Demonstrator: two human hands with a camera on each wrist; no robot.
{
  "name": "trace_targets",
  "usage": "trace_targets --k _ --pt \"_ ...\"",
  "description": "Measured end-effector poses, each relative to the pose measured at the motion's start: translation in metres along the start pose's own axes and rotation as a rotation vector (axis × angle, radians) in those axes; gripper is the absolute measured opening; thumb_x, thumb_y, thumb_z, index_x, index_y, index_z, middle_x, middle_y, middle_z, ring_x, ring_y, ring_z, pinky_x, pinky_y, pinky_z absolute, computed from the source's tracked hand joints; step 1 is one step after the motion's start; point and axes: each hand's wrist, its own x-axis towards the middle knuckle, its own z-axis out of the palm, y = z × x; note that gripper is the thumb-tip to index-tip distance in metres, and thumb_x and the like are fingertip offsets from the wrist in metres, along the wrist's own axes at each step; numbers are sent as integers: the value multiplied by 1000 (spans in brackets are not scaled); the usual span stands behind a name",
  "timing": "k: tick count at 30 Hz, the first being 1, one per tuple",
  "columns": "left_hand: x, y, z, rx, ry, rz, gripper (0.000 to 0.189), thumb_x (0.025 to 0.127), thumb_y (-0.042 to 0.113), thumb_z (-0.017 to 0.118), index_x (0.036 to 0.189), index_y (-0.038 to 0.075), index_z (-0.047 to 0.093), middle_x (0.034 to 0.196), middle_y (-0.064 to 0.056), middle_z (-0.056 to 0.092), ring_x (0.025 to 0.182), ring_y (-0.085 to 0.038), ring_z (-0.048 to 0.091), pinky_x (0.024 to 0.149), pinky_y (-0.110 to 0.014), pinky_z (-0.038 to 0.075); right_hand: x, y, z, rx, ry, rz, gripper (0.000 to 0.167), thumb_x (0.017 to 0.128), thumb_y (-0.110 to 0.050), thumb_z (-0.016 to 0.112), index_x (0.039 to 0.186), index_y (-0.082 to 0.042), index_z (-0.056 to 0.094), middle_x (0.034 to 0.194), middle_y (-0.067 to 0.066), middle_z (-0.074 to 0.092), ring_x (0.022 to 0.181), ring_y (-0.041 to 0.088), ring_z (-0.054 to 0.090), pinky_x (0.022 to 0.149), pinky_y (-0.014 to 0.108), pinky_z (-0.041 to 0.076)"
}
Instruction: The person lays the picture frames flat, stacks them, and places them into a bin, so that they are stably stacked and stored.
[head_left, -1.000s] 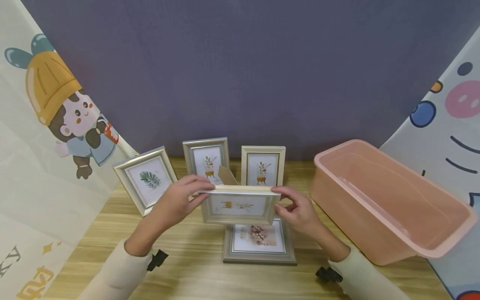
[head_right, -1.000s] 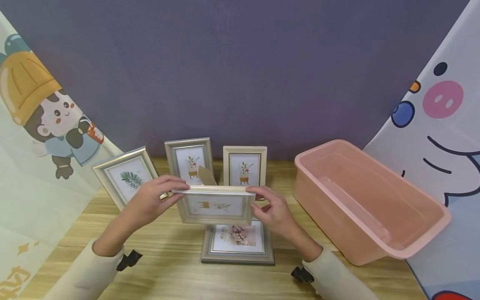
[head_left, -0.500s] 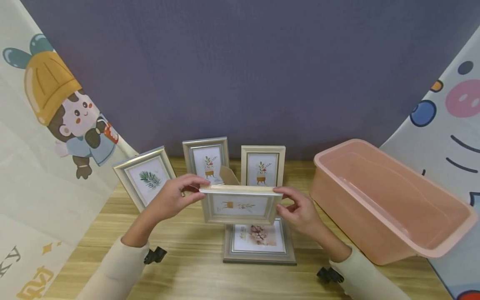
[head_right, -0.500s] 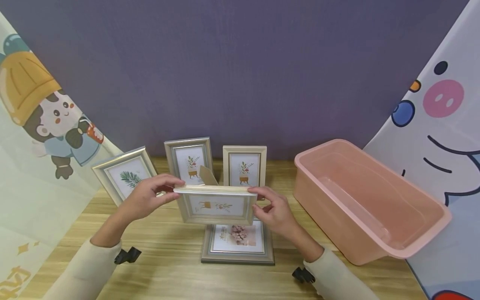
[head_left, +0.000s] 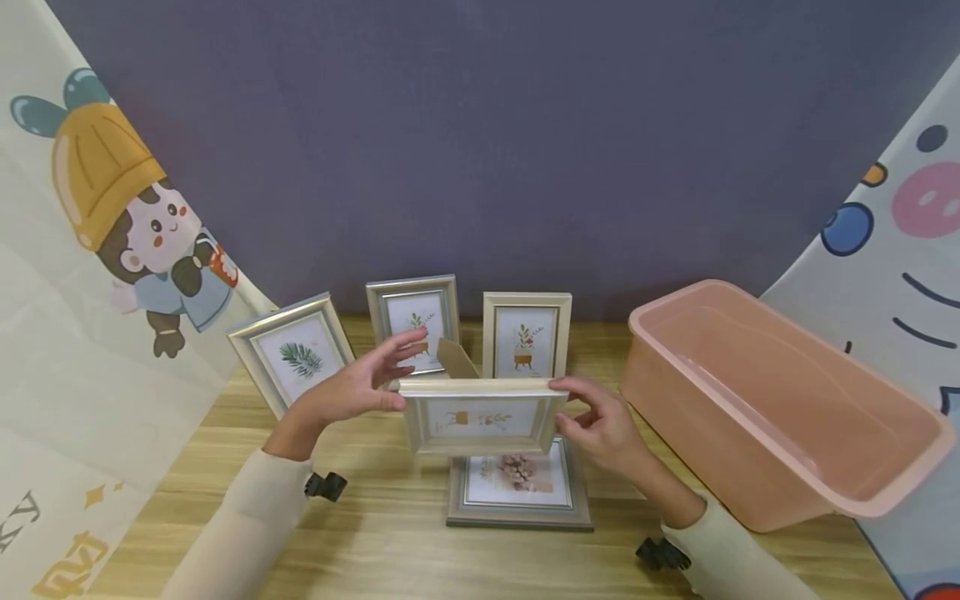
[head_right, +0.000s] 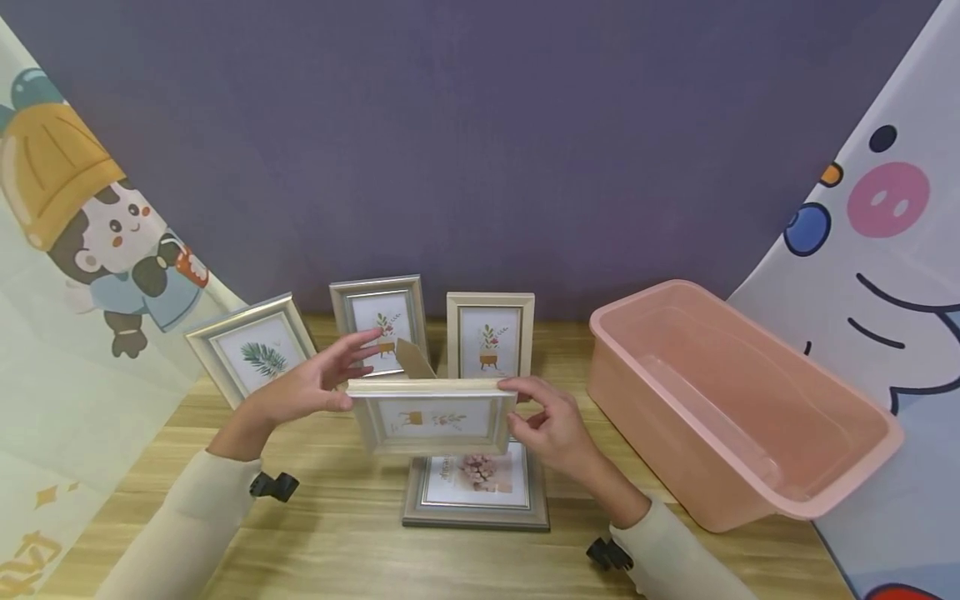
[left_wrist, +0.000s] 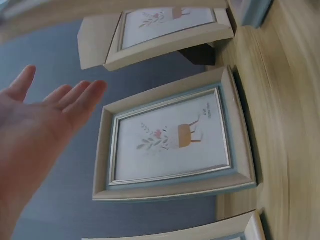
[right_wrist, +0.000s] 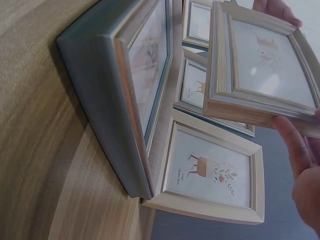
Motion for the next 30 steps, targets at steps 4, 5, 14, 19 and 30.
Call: trace_targets --k 4,5,14,19,30 --pt "3 -6 -2 -128 -74 -2 107 89 36 79 164 11 7 172 -17 3 156 -46 9 123 -64 17 0 0 1 10 2 -6 49 76 23 68 119 2 65 115 -1 68 96 -2 58 55 20 59" --pt "3 -8 -2 -144 -84 6 108 89 37 79 164 10 7 172 -18 2 155 -48 8 122 -65 16 0 0 1 15 1 -10 49 75 23 68 119 2 65 115 -1 68 96 -2 58 55 20 60" --pt "6 -17 -3 -241 -156 70 112 88 37 80 163 3 4 169 -26 1 152 -54 6 126 -35 29 0 -2 3 12 1 -65 49 73 23 69 118 5 65 111 13 68 96 1 58 55 19 59" --pt "6 -17 -3 -254 -142 49 112 87 38 81 163 4 6 169 -26 2 152 -53 6 120 -27 36 0 -1 3 4 -1 -53 48 74 22 69 118 4 65 108 18 67 95 -1 57 54 19 59" --pt "4 -5 4 -142 -63 -11 104 90 47 76 162 5 15 167 -27 16 150 -53 22 117 -65 30 -2 1 -1 -3 5 1 49 75 23 67 120 3 64 113 2 66 96 -2 57 55 20 59"
